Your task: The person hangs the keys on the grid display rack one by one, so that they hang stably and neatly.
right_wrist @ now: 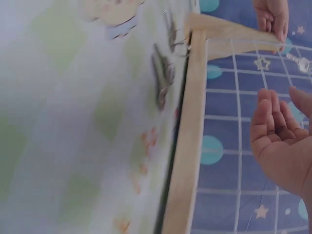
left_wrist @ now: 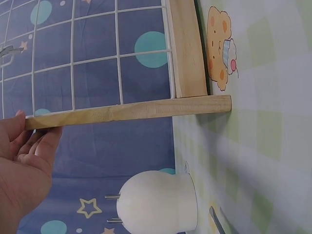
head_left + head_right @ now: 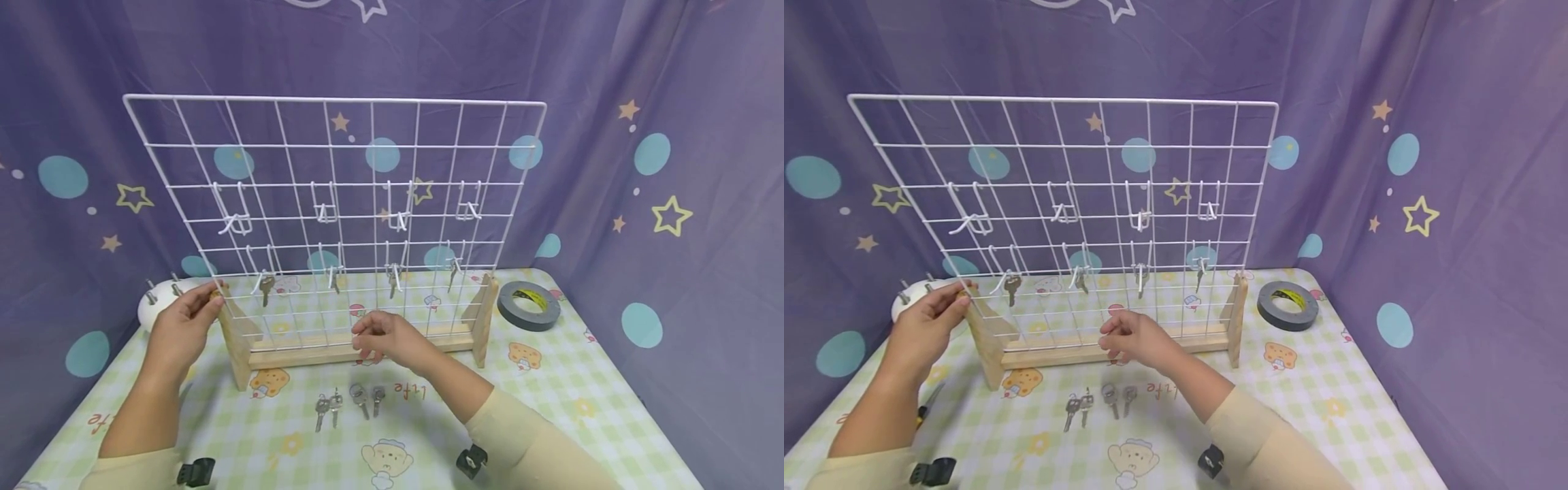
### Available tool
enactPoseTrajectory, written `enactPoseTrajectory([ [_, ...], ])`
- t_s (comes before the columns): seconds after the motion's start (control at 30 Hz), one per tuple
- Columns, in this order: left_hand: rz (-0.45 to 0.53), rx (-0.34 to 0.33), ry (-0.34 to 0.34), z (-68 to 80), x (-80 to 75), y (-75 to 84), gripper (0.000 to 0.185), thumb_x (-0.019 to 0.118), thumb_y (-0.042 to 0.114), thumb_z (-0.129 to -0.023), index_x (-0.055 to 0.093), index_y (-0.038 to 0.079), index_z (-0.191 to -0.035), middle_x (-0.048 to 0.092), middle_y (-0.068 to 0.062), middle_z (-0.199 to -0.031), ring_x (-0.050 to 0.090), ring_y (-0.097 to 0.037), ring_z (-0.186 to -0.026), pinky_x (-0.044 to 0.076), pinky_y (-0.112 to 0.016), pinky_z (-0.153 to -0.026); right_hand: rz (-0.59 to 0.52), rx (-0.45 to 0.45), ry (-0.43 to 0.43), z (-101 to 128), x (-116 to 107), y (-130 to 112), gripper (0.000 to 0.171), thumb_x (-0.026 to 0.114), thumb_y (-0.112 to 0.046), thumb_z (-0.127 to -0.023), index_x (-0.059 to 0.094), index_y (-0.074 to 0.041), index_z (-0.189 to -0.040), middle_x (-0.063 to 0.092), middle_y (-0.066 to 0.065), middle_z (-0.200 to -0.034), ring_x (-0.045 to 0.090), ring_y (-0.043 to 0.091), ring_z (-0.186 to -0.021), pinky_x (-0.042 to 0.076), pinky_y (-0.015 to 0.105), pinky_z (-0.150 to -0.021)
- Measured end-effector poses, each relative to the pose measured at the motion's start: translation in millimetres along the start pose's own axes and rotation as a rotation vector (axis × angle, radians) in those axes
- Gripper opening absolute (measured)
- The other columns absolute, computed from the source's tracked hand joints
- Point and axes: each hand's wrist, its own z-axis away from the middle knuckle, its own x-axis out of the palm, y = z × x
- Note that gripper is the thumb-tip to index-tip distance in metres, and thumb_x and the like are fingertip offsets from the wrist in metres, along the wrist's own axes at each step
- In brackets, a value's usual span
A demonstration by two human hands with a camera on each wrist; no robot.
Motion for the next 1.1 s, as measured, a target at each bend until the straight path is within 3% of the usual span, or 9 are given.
enactPoseTrajectory([
  [0.13, -0.001, -0.002, 0.003, -0.2, -0.1, 0.3, 0.057, 0.048, 0.044, -0.102, 0.043, 0.011, -0.148, 0.049, -0.016, -0.147, 0.051, 0.007, -0.117, 0.044, 0.001, -0.085, 0.078, 0.059, -0.024, 7.4, -8.8, 15.0, 0.031, 0.066, -0.028, -0.095, 0.062, -0.006, -0.117, 0.068, 0.015, -0.099, 0.066, 0.028, -0.086, 0.059, 0.038, -0.068],
  [0.37, -0.009, -0.014, -0.003, -2.1, -1.0, 1.7, 0.058, 0.047, 0.045, -0.102, 0.042, 0.012, -0.149, 0.048, -0.016, -0.147, 0.052, 0.003, -0.119, 0.045, -0.001, -0.087, 0.146, 0.141, -0.065, 17.4, -15.8, 35.8, 0.028, 0.070, -0.019, -0.091, 0.064, -0.004, -0.114, 0.068, 0.011, -0.092, 0.064, 0.031, -0.082, 0.057, 0.044, -0.069],
  [0.43, -0.007, -0.017, -0.006, -2.9, -1.2, 1.7, 0.059, 0.047, 0.046, -0.101, 0.042, 0.012, -0.149, 0.048, -0.015, -0.147, 0.052, 0.003, -0.119, 0.046, -0.001, -0.087, 0.164, 0.158, -0.083, 18.5, -15.4, 41.1, 0.027, 0.071, -0.017, -0.090, 0.064, -0.004, -0.113, 0.068, 0.014, -0.093, 0.064, 0.031, -0.079, 0.057, 0.041, -0.066],
  [0.57, -0.021, -0.026, -0.009, -3.2, -1.6, 1.6, 0.059, 0.046, 0.047, -0.101, 0.042, 0.014, -0.150, 0.048, -0.014, -0.148, 0.052, -0.003, -0.122, 0.046, -0.002, -0.087, 0.285, 0.184, -0.112, 19.5, -10.4, 52.2, 0.027, 0.076, -0.021, -0.086, 0.065, -0.011, -0.109, 0.067, 0.005, -0.090, 0.062, 0.021, -0.073, 0.055, 0.031, -0.061],
  [0.67, -0.028, -0.027, -0.013, -2.5, -1.4, 1.6, 0.059, 0.046, 0.048, -0.101, 0.041, 0.014, -0.150, 0.047, -0.015, -0.148, 0.051, -0.007, -0.126, 0.045, -0.002, -0.087, 0.380, 0.187, -0.118, 20.1, -5.0, 58.6, 0.028, 0.080, -0.023, -0.082, 0.066, -0.016, -0.105, 0.065, -0.002, -0.085, 0.061, 0.014, -0.070, 0.054, 0.026, -0.059],
  [0.83, -0.025, -0.018, -0.013, -0.1, -0.7, 2.1, 0.059, 0.046, 0.047, -0.102, 0.041, 0.012, -0.150, 0.047, -0.015, -0.148, 0.051, -0.002, -0.124, 0.044, 0.000, -0.087, 0.483, 0.166, -0.123, 20.6, 3.1, 64.9, 0.027, 0.082, -0.024, -0.079, 0.067, -0.019, -0.100, 0.063, -0.006, -0.081, 0.057, 0.009, -0.069, 0.052, 0.024, -0.059],
  [1.1, -0.040, -0.030, -0.013, -0.2, -1.5, 1.5, 0.060, 0.045, 0.048, -0.101, 0.041, 0.014, -0.150, 0.047, -0.014, -0.149, 0.052, -0.008, -0.125, 0.046, -0.002, -0.087, 0.613, 0.130, -0.109, 21.3, 10.0, 70.4, 0.020, 0.080, -0.030, -0.081, 0.065, -0.028, -0.095, 0.060, -0.012, -0.080, 0.054, 0.006, -0.071, 0.049, 0.021, -0.063],
])
